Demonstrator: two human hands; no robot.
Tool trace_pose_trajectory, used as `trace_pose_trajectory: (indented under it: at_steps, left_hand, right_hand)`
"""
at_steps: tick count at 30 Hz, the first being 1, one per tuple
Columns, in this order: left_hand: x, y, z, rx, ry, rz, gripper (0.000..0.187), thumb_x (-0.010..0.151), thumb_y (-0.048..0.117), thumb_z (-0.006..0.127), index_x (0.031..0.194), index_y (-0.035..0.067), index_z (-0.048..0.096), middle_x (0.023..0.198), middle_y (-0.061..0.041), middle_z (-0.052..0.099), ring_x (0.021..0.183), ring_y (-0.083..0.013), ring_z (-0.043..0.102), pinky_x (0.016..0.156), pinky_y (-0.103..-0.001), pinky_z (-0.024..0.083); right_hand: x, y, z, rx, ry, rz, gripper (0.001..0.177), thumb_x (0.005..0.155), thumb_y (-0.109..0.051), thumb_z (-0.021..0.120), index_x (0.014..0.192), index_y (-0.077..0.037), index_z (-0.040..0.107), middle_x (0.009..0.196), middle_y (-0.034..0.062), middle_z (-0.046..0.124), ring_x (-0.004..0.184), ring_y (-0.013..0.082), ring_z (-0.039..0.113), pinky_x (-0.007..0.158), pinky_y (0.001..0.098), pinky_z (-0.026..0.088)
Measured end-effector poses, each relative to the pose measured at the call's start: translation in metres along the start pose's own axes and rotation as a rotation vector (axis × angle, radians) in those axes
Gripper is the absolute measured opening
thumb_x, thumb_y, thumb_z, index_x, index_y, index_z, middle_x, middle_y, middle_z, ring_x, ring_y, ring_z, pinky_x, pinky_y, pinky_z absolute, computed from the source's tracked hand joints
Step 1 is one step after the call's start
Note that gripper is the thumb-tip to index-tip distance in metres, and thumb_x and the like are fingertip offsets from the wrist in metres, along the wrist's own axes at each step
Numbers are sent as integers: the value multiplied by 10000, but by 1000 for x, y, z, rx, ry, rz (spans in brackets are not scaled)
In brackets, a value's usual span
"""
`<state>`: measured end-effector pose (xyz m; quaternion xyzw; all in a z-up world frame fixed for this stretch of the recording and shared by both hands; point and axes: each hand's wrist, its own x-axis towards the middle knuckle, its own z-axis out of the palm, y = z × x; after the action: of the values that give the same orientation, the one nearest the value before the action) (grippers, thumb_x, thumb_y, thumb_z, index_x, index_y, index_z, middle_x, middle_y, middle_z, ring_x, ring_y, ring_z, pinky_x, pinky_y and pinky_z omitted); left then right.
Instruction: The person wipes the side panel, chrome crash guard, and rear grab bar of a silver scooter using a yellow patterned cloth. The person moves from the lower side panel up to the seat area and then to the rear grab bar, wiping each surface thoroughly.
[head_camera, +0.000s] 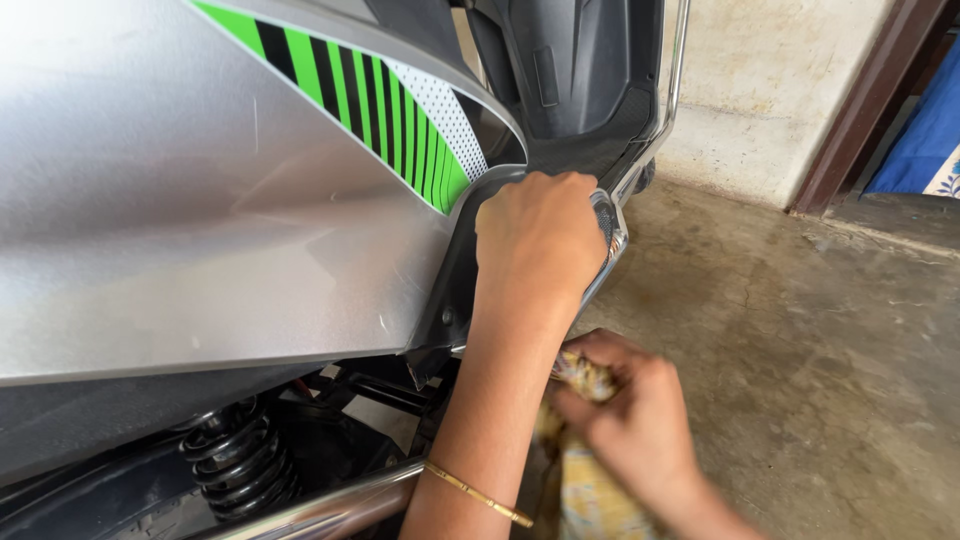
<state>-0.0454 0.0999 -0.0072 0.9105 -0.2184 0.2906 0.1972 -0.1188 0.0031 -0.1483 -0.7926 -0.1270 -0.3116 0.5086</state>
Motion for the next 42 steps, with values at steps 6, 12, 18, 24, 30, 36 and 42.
trace_pose_trajectory:
  at_steps: [6,12,18,24,30,36,42]
  left_hand:
    - [2,0,2,-9,-61,-48,365,799,238,737,1164,251,743,987,-114,756,950,-326,719,823,-446,561]
    - [1,5,-1,13,-92,-72,412,812,248,737,1224,276,723,1041,-102,751,986,-312,714,853,-441,559]
    - [0,8,-3,35,-114,-65,452,814,266,751,1263,275,700,1053,-112,751,995,-315,712,858,-443,559]
    - [0,9,-4,37,-126,-69,464,809,282,763,1268,284,693,1064,-102,748,1008,-310,706,865,-439,554]
    - [0,8,-2,27,-127,-82,431,826,272,748,1255,287,702,1061,-84,753,1015,-291,713,865,-426,559]
    - [0,4,3,19,-90,-60,425,823,258,740,1246,264,706,1042,-112,745,998,-304,711,851,-431,555]
    - [1,1,8,38,-62,-37,376,852,204,679,1221,256,725,1029,-109,755,992,-312,716,838,-443,557]
  right_hand:
    - [34,30,-56,970,-208,783,382,688,-185,585,1002,12,678,722,151,729,567,248,712,568,399,625]
    - [39,27,-65,1049,-183,812,336,806,-138,684,1119,-23,640,779,105,711,639,258,731,577,420,606]
    - [28,41,-44,671,-111,501,207,803,12,771,999,77,764,887,155,760,742,181,710,716,338,570]
    - [12,14,-22,31,99,44,234,743,8,790,973,-35,789,916,63,752,832,177,718,756,329,563]
    - [-7,-3,2,-174,146,-122,315,656,27,766,968,-9,735,984,107,729,891,260,739,778,344,581]
    - [-32,-18,14,-122,87,-315,266,686,-17,757,944,-55,705,1038,91,710,852,259,754,711,313,606]
    - [-1,6,11,-265,169,-141,277,698,49,709,969,-9,704,966,104,723,767,252,710,657,339,569]
